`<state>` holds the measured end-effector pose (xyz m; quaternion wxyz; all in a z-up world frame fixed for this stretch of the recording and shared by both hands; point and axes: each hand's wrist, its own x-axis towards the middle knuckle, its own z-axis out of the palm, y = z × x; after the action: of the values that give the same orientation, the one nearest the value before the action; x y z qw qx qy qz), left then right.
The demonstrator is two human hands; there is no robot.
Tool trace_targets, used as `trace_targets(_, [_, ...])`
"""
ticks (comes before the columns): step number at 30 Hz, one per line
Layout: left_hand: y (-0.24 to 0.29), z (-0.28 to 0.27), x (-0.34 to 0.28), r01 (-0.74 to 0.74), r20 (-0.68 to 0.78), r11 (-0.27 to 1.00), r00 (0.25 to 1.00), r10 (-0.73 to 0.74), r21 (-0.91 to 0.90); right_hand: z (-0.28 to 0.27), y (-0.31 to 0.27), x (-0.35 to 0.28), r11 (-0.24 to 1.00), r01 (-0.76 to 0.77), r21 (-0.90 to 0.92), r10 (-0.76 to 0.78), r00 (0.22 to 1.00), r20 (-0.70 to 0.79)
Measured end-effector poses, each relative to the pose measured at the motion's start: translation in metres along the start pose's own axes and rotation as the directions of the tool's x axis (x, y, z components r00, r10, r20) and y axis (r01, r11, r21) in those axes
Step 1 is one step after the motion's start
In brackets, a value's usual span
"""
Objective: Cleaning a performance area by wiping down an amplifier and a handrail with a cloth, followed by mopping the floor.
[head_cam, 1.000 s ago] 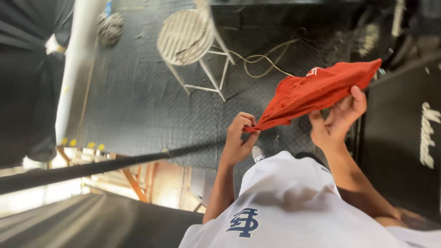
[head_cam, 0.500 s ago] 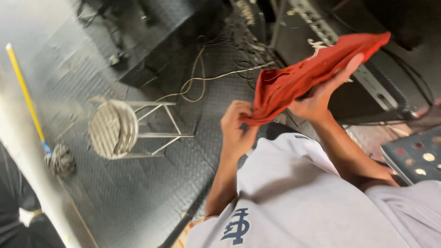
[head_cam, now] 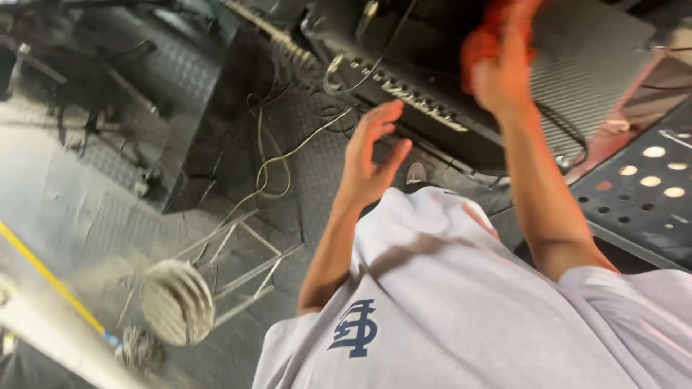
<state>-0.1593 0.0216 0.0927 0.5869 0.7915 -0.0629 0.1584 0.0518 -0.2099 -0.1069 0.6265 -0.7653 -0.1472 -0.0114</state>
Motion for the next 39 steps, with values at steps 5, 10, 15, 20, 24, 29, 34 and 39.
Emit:
trace_targets(5, [-0.046,0.012,0.067,-0.121,0.057,0.99,0.992,0.117,0.078,0.075,-0.087,0.058,0.549,0.266,-0.793,-0.146,0.964,0.222])
trace_targets(10, [-0.111,0.016,0.124,-0.19,0.124,0.968,0.977,0.171,0.166,0.082,-0.095,0.068,0.642,0.265,-0.72,-0.124,0.962,0.243])
trace_targets(15, [-0.157,-0.009,0.163,-0.193,0.081,0.756,0.98,0.183,0.626,0.04,-0.083,0.033,0.575,0.211,-0.791,-0.063,0.975,0.214])
trace_targets(20, [-0.191,-0.028,0.197,-0.056,0.008,0.737,0.998,0.068,0.673,0.039,-0.098,0.035,0.605,0.05,-0.795,0.069,0.991,0.114])
trace_targets(24, [-0.209,-0.026,0.203,-0.048,0.042,0.695,0.999,0.025,0.717,0.091,-0.108,0.081,0.488,-0.149,-0.86,0.163,0.983,-0.078])
trace_targets(29, [-0.203,-0.034,0.208,-0.13,0.104,0.618,0.992,0.078,0.775,0.135,-0.085,0.115,0.419,-0.203,-0.885,0.123,0.978,-0.166])
trace_targets(34, [-0.199,-0.036,0.214,-0.143,0.142,0.581,0.989,0.048,0.801,0.11,-0.077,0.118,0.532,-0.017,-0.846,0.059,0.998,0.017])
trace_targets(39, [-0.181,-0.047,0.212,-0.083,0.157,0.641,0.986,-0.059,0.763,0.047,-0.061,0.087,0.395,-0.12,-0.911,-0.039,0.988,-0.147])
